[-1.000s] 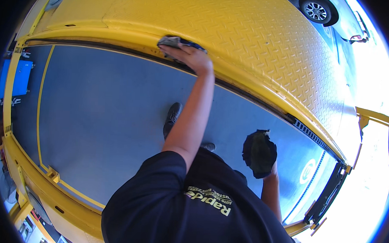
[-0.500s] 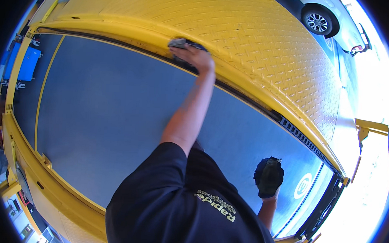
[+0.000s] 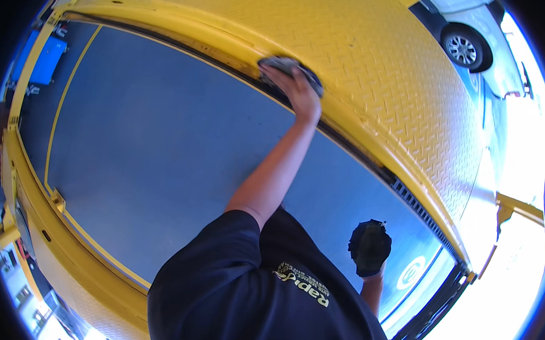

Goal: The person wipes a large yellow metal structure with two cloths, moving along its edges and flat surfaces. They alternate between the left and right hand, cleaning different sections of the structure in a workshop setting.

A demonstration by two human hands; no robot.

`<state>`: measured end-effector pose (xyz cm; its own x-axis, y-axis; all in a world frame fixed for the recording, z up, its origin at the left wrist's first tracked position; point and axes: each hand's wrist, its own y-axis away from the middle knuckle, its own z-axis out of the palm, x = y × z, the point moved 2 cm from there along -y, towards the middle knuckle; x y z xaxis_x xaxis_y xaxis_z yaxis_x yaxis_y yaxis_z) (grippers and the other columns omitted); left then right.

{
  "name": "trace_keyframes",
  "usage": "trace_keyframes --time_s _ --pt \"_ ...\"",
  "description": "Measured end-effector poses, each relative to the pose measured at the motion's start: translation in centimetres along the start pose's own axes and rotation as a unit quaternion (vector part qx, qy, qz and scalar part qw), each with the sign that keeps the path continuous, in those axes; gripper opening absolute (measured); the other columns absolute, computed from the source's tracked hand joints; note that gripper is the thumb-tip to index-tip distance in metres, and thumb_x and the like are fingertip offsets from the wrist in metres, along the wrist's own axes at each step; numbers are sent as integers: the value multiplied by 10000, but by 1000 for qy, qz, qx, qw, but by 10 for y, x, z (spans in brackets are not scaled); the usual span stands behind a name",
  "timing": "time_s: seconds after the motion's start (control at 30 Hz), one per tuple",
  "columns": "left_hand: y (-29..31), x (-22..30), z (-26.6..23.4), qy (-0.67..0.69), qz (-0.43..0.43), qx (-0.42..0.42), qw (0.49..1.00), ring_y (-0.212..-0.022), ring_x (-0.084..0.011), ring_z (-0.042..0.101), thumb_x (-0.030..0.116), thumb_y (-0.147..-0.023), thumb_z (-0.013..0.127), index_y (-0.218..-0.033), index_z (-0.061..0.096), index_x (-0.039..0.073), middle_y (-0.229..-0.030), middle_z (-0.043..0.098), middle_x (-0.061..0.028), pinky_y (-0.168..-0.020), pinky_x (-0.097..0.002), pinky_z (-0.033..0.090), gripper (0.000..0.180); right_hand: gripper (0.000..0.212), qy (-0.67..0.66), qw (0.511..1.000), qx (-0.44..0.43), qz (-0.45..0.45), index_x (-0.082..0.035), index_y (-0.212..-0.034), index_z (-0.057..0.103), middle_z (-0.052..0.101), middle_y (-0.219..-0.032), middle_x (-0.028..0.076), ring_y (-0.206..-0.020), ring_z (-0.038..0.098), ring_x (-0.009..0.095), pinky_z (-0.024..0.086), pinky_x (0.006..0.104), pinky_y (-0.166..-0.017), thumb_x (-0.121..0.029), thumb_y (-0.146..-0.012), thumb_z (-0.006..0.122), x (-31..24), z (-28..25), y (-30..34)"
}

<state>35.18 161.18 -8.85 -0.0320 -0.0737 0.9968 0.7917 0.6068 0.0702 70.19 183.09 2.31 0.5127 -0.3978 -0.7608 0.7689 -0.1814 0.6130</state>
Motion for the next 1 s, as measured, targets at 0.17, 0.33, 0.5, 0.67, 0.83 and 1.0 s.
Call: trace_keyframes --time_s 0.17,0.33,0.5,0.67,0.83,1.0 --pt "-84 -28 -21 142 43 97 984 -1556 -367 -39 481 -1075 328 -1575 -59 -69 -1663 -60 -269 -1264 -441 2 838 330 501 838 95 -194 -76 -1057 590 611 -816 41 -607 574 156 470 258 -513 -378 -1048 456 -59 19 -21" --pt "-214 -21 -79 268 35 75 960 -1560 -296 56 468 -1084 370 -1606 1 -2 -1688 10 -188 -1267 -374 66 793 242 285 947 23 -145 -51 -958 571 560 -754 25 -607 527 131 422 248 -533 -206 -1077 429 -48 18 -21" --pt "-83 14 -38 174 44 60 982 -1558 -298 -112 682 -1003 362 -1598 -79 3 -1686 -106 -183 -1245 -413 -79 1005 268 210 974 -31 -72 -66 -940 555 524 -702 22 -567 498 127 413 258 -498 -250 -1084 424 -57 52 -47" --pt "-22 -11 -14 64 56 43 995 -1550 -397 -96 558 -1048 354 -1579 -80 -53 -1661 -104 -275 -1243 -482 -48 918 313 85 993 -50 -58 -62 -920 558 536 -651 45 -481 494 143 431 286 -425 -320 -1067 460 -83 71 -71" --pt "-170 -22 -62 155 80 97 980 -1559 -361 -59 449 -1084 322 -1594 -27 -28 -1672 -57 -247 -1263 -433 9 782 287 139 986 -57 -68 -70 -995 541 544 -763 36 -605 518 139 436 272 -512 -339 -1056 466 -74 55 -67" --pt "-124 11 -48 113 68 119 984 -1561 -373 -28 488 -1073 337 -1602 -16 -11 -1679 -37 -237 -1259 -444 10 808 317 140 986 -89 -17 -70 -1020 544 524 -769 38 -607 495 138 417 264 -510 -371 -1056 452 -70 53 -68"
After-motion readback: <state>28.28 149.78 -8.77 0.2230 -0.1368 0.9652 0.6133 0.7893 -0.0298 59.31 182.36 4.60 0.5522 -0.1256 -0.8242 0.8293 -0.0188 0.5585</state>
